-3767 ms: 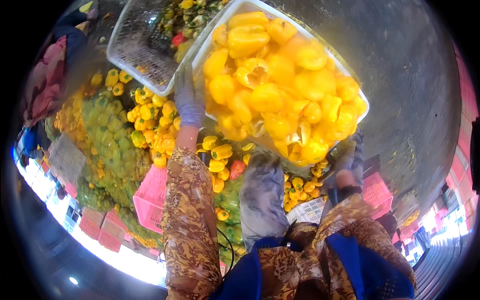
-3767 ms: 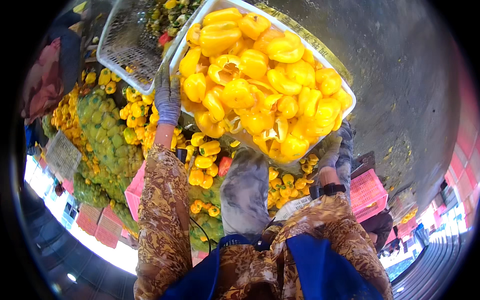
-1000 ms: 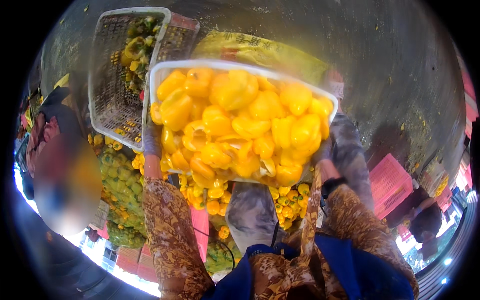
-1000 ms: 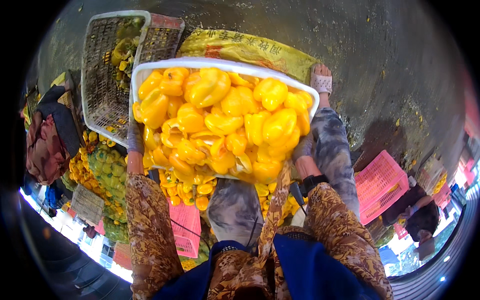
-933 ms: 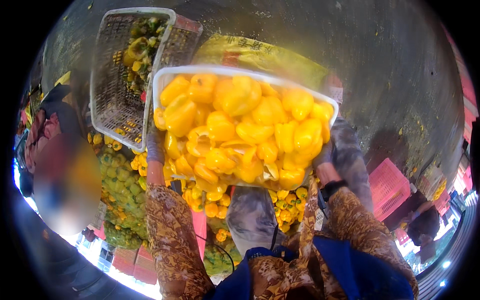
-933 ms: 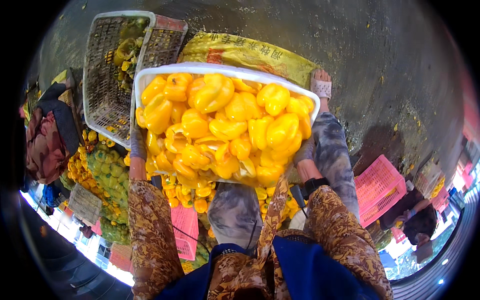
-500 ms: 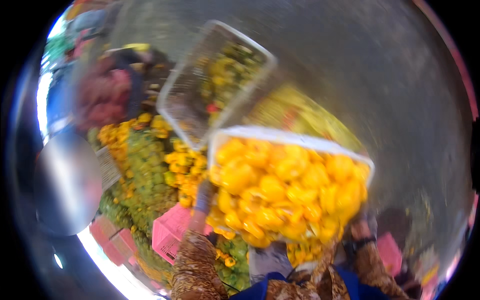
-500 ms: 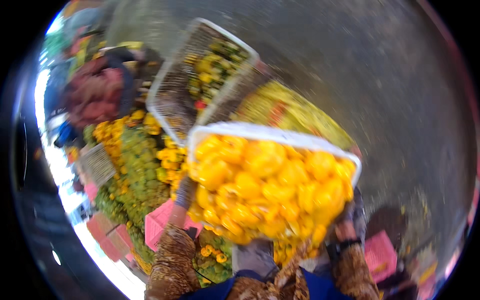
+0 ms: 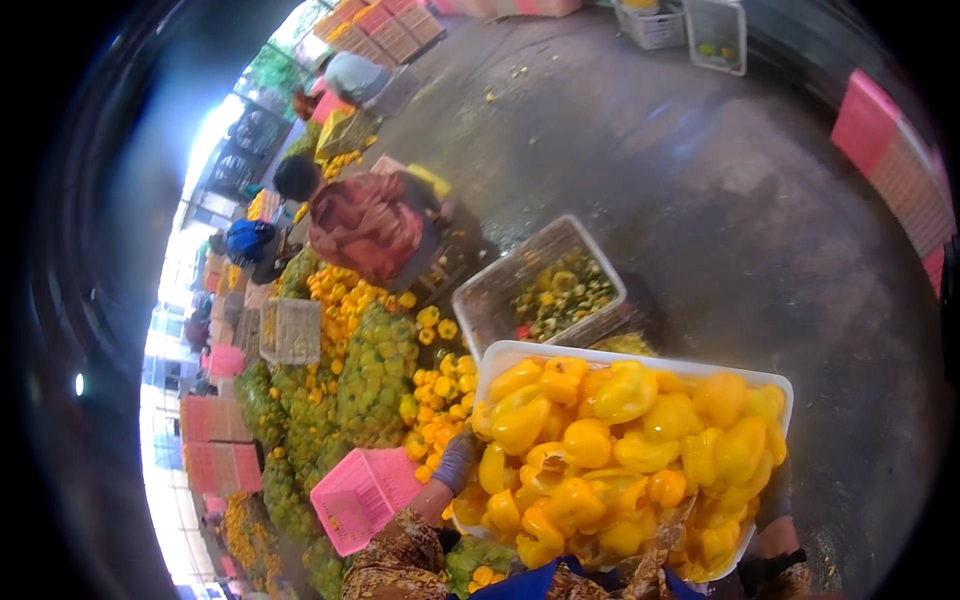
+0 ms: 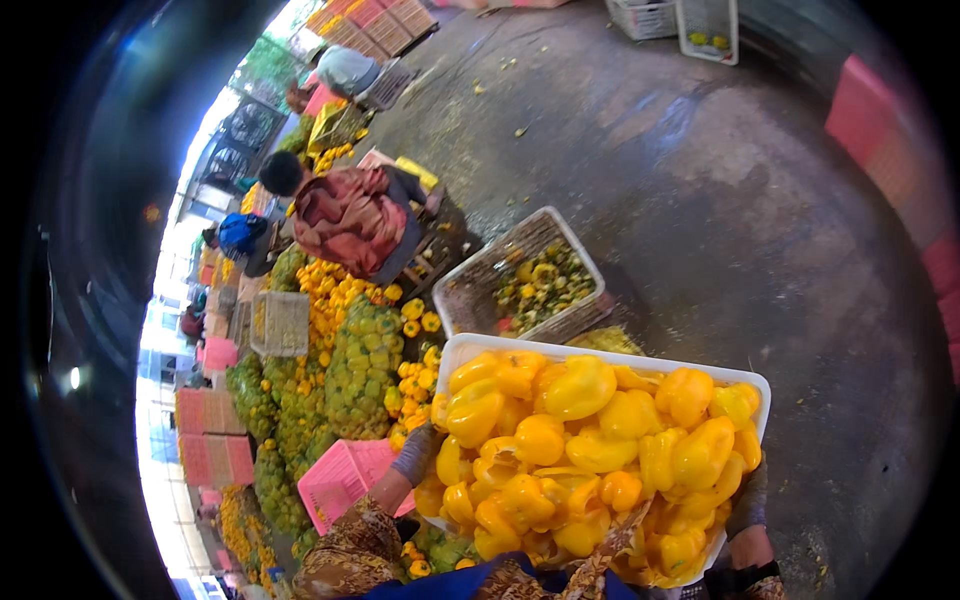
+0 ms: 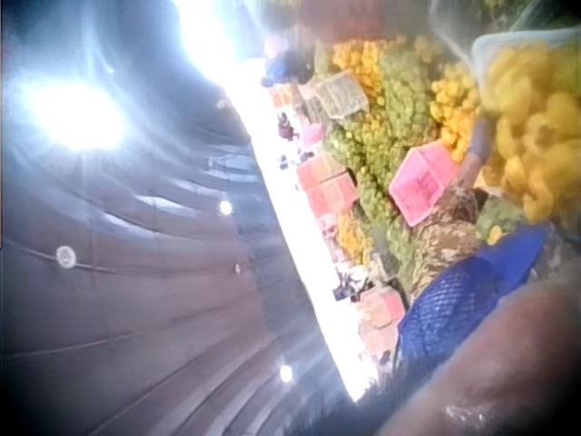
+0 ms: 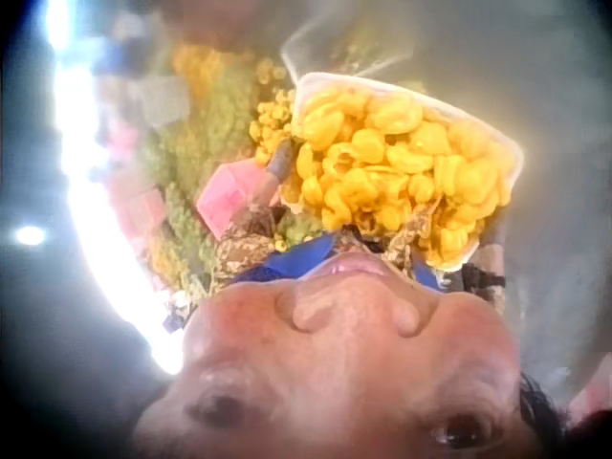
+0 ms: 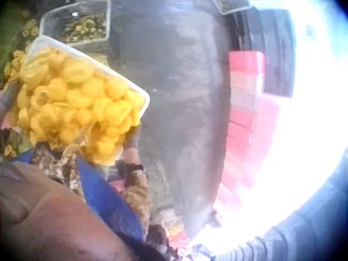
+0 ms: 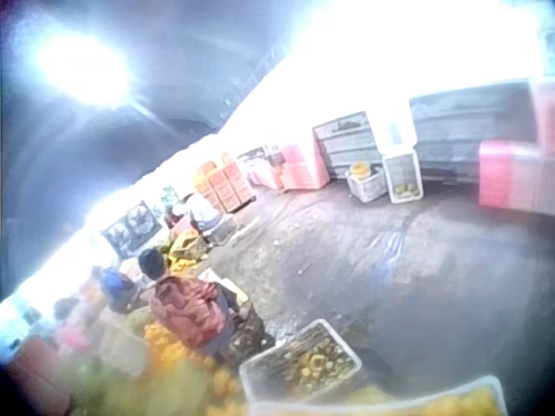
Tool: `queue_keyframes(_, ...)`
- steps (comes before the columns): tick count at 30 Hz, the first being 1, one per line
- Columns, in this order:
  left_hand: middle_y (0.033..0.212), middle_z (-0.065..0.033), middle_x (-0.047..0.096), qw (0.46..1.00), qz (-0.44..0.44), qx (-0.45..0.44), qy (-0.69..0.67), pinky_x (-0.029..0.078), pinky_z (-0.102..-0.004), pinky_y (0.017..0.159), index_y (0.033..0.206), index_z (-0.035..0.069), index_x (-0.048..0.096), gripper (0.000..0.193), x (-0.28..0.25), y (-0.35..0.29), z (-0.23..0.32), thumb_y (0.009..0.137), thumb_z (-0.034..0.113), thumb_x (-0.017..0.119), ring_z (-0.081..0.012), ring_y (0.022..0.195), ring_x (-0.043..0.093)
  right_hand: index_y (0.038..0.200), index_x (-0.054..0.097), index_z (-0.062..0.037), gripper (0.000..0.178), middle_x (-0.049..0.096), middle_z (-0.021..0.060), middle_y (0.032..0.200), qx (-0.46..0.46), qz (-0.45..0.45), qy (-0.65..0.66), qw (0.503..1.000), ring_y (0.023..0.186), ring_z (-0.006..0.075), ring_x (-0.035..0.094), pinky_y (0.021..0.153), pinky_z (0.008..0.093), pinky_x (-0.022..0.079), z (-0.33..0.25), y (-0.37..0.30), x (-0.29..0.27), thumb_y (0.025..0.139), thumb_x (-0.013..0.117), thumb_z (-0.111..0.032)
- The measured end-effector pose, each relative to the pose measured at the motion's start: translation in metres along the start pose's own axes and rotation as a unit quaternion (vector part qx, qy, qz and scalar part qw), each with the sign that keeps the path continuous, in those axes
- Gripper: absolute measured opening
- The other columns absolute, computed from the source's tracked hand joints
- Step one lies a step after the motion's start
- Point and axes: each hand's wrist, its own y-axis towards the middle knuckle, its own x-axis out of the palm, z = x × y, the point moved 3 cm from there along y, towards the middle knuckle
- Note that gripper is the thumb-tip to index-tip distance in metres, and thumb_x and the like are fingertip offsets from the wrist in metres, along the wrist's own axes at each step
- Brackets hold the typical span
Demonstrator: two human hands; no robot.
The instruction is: The person sits on the floor and uses a knife to cut yellow bell peppers, placing the pieces into a white plastic container. They then move the container and gather pepper scraps from the floor into a yellow sack before resuming cutting peppers into a pink basket.
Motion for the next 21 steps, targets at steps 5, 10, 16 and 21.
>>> queue_keyframes(5,0.124,-0.0085,0.053,0.954,-0.007,0.042,-0.298,0.045,-0.0372,0.093,0.125,0.006,0.048,0.034,0.013,0.015,-0.025,0.093,0.017,0.046,-0.0234,0.111,0.053,0.128,0.046,-0.0079,0.051,0.053,0.0087,0.126,-0.090,-0.001,-0.052,0.995,0.113,0.0247,0.052,0.098,0.0375,0.041,-0.028,-0.034,-0.017,0.095,0.037,-0.045)
queue_keyframes(10,0.123,-0.0108,0.054,0.867,-0.065,-0.024,-0.493,0.048,-0.0402,0.088,0.129,0.008,0.045,0.046,0.020,0.036,-0.012,0.095,0.038,0.043,-0.0264,0.108,0.055,0.126,0.048,-0.0084,0.051,0.056,0.0102,0.123,-0.120,0.079,0.030,0.989,0.109,0.0252,0.055,0.097,0.0363,0.042,-0.017,-0.093,-0.027,0.093,0.038,-0.047)
queue_keyframes(16,0.107,-0.0084,0.061,0.823,-0.032,0.015,-0.567,0.051,-0.0353,0.072,0.119,0.007,0.054,0.042,0.014,0.069,-0.001,0.092,0.039,0.052,-0.0239,0.090,0.061,0.127,0.047,-0.0084,0.054,0.055,0.0097,0.124,-0.189,0.052,0.090,0.977,0.111,0.0244,0.054,0.097,0.0359,0.042,0.019,-0.124,-0.032,0.092,0.041,-0.049)
queue_keyframes(21,0.112,-0.0088,0.058,0.822,-0.080,0.032,-0.563,0.050,-0.0352,0.080,0.123,0.005,0.049,0.047,0.004,0.090,-0.005,0.092,0.041,0.052,-0.0216,0.098,0.058,0.127,0.047,-0.0076,0.052,0.055,0.0093,0.125,-0.274,0.063,0.080,0.956,0.111,0.0229,0.054,0.097,0.0351,0.042,0.078,-0.107,-0.054,0.093,0.041,-0.047)
